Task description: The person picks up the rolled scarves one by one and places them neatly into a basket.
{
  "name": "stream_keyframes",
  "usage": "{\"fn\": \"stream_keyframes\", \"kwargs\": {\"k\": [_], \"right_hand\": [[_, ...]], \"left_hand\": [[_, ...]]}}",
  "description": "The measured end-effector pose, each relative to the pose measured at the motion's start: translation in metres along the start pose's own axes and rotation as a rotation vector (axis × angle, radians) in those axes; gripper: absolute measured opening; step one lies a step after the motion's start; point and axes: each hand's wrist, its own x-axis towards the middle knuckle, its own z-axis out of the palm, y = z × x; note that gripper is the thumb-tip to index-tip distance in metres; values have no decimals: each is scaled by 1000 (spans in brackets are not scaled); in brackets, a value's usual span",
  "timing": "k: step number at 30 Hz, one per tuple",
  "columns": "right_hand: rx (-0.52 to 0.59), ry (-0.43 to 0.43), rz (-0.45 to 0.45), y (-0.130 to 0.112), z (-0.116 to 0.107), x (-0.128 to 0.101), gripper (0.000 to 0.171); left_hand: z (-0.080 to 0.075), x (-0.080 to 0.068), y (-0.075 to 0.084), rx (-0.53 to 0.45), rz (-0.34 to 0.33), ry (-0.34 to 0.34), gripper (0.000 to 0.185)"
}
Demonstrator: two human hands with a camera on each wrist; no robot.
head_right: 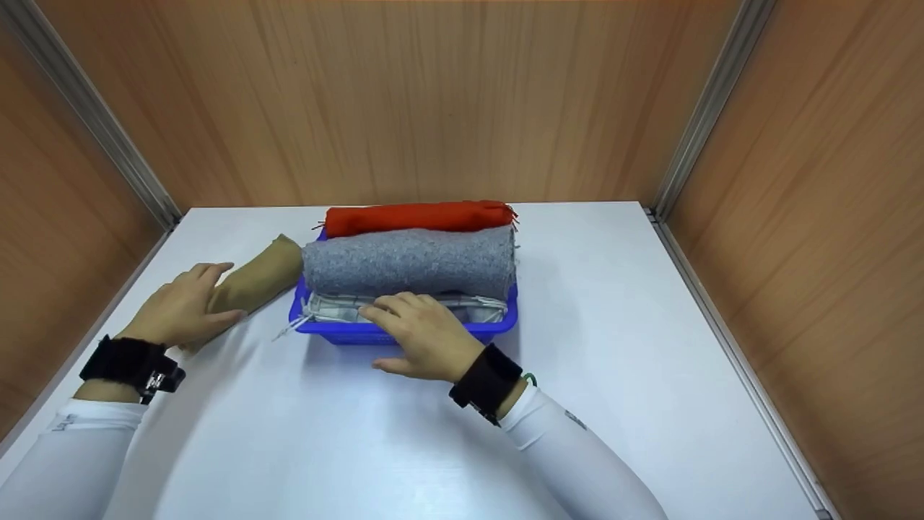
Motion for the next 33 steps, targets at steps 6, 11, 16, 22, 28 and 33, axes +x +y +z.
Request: {"fn": "stream_keyframes", "kwargs": {"k": [6,11,16,22,28,33], "right_hand": [[-6,19,-19,-1,2,-1,75],[-8,7,-21,-3,2,-1,76],[7,-19,-7,-5,3,0,75],[32,-33,6,-7,5,2,76],[31,-45,4,-10,7,5,76],[29,-37,-12,-12,10,8,76]], "left_hand": [[7,4,-16,19,-50,-59,89],[14,7,-27,12,-93,-88,92],[19,12,-35,-6,-130,-147,96],[22,18,-40,7,-137,-210,97],[25,21,-43,-1,-143,-255,93],[29,21,-46,-33,-161,-286,93]]}}
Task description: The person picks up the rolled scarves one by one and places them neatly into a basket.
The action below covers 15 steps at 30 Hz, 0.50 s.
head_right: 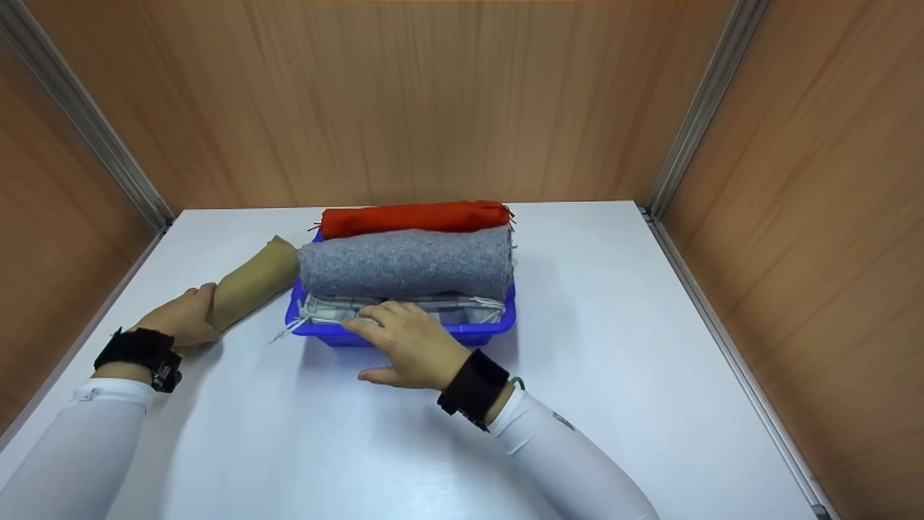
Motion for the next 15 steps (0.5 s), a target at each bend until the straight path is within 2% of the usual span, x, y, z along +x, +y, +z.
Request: {"fn": "stream_keyframes", "kwargs": {"k": [4,15], "right_hand": [[-6,7,-14,-1,1,3,75],[13,-8,-8,-2,3,8,76]], "left_hand": [[2,-1,-3,-37,-18,-21,91],[3,-2,-11,-108,-7,-33,66]]}}
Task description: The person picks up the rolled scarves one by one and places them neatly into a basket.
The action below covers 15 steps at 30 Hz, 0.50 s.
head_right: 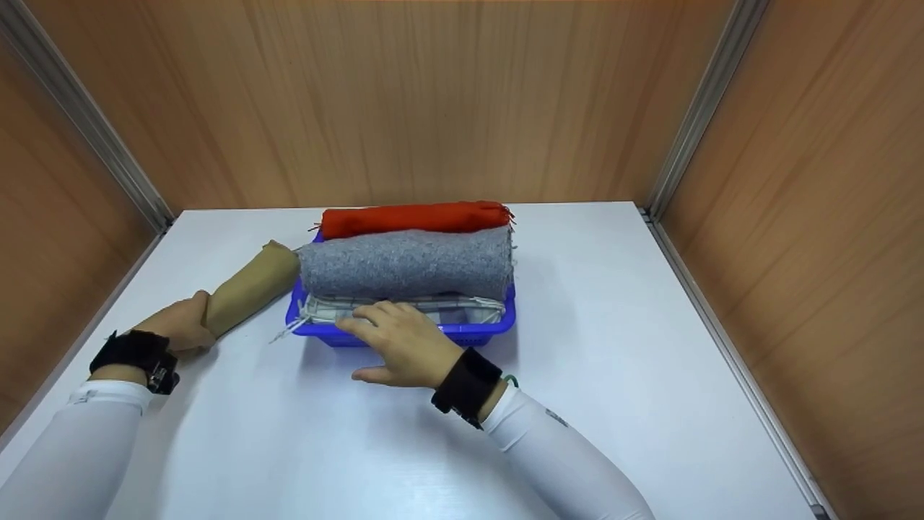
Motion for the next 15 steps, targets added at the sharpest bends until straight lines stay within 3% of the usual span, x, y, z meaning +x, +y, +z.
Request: {"fn": "stream_keyframes", "kwargs": {"k": [7,15], "right_hand": [[22,-19,9,-2,3,3,74],[36,-7,-3,-4,7,4,74]], "left_hand": [[3,-9,-1,39,21,14,55],[5,-20,4,120,42,25,57]]}}
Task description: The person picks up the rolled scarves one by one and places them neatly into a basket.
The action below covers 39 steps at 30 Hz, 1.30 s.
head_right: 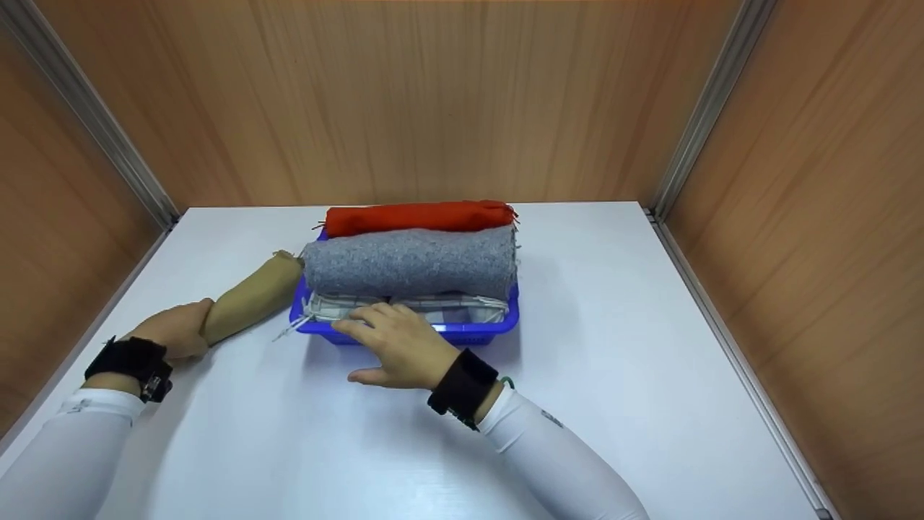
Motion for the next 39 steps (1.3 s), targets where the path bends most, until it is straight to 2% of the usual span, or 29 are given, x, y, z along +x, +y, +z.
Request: {"fn": "stream_keyframes", "kwargs": {"k": [9,13,16,23,35,39], "right_hand": [[7,6,-12,-5,4,4,75],[30,5,-15,-8,5,8,76],[37,-11,-8,-11,6,11,77],[34,-28,-4,-16,11,21,76],[12,-16,-79,-28,21,44,74],[14,-40,-82,-34,23,54,74]], "left_hand": [[6,-7,2,45,71,53,46],[6,-14,1,62,90,56,55],[8,-19,0,66,95,59,62],[12,-21,-5,57,106,77,56],[11,-35,-1,92,124,73,58],[10,-39,-1,102,121,62,65]]}}
